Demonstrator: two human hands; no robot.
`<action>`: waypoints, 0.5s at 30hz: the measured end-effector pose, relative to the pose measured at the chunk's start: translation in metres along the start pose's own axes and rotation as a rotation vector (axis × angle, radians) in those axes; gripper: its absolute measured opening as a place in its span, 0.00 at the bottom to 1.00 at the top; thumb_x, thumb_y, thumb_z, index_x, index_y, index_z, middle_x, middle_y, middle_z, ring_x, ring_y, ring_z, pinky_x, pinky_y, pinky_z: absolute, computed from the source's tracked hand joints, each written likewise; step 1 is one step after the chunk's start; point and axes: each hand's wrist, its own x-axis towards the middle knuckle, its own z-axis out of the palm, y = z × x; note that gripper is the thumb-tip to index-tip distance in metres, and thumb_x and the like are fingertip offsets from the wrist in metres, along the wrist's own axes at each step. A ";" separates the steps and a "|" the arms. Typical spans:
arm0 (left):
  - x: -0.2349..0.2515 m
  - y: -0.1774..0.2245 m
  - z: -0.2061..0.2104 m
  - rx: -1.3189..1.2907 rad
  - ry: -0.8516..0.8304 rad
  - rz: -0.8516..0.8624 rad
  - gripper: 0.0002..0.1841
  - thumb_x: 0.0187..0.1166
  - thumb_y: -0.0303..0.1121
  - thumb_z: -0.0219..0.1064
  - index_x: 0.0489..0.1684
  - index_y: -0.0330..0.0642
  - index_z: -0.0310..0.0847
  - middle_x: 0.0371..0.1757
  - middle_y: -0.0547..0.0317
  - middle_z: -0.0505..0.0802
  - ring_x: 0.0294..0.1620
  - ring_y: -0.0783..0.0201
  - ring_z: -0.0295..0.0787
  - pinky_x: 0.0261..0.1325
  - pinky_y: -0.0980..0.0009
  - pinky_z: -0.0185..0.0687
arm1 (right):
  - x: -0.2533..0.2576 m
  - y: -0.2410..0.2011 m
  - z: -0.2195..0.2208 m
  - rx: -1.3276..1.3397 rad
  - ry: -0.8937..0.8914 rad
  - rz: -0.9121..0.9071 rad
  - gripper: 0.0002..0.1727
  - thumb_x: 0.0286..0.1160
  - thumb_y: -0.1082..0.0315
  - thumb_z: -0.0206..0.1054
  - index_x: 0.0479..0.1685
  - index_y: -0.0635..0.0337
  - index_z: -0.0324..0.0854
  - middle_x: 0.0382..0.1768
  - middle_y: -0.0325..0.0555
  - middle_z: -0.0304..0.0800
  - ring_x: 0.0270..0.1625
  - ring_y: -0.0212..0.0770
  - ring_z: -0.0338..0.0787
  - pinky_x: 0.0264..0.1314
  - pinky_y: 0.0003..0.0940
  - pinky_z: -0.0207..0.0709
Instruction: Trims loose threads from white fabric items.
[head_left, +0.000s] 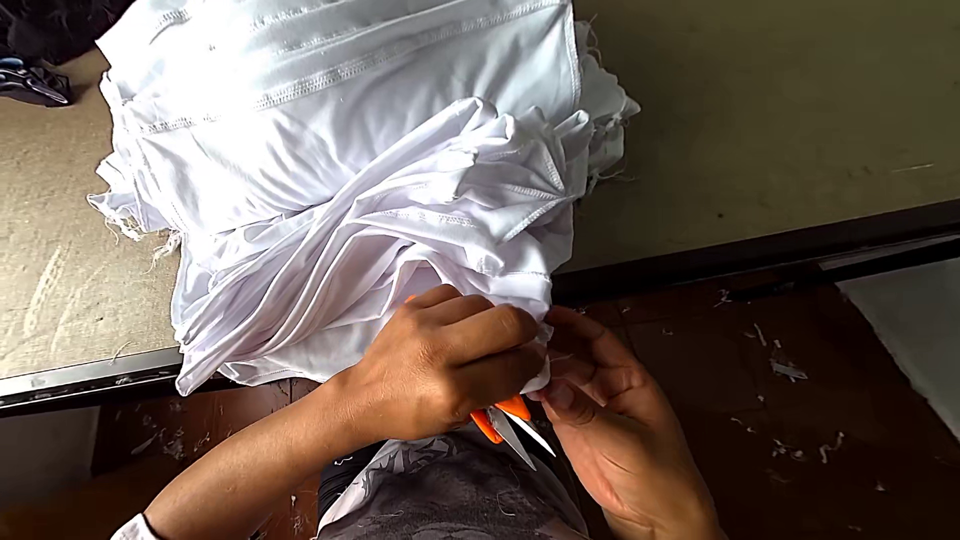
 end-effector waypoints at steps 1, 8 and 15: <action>0.002 0.000 0.000 0.014 0.011 0.002 0.08 0.78 0.28 0.66 0.34 0.40 0.92 0.39 0.54 0.91 0.39 0.62 0.84 0.40 0.68 0.74 | -0.001 0.001 0.000 -0.030 -0.011 -0.022 0.31 0.67 0.69 0.79 0.74 0.47 0.78 0.47 0.40 0.96 0.50 0.32 0.96 0.57 0.26 0.89; 0.003 -0.002 -0.010 -0.474 0.158 -0.310 0.05 0.77 0.24 0.68 0.35 0.30 0.86 0.40 0.57 0.84 0.45 0.76 0.80 0.47 0.85 0.76 | 0.003 0.001 0.003 -0.004 0.046 0.001 0.30 0.67 0.76 0.74 0.72 0.47 0.79 0.43 0.41 0.96 0.46 0.30 0.95 0.52 0.25 0.89; -0.010 0.004 -0.038 -0.034 -0.086 -0.226 0.18 0.72 0.39 0.74 0.54 0.36 0.88 0.45 0.56 0.90 0.50 0.65 0.84 0.53 0.70 0.78 | 0.005 0.000 0.000 0.020 0.046 -0.020 0.25 0.68 0.68 0.78 0.67 0.49 0.82 0.44 0.40 0.95 0.45 0.30 0.95 0.54 0.26 0.90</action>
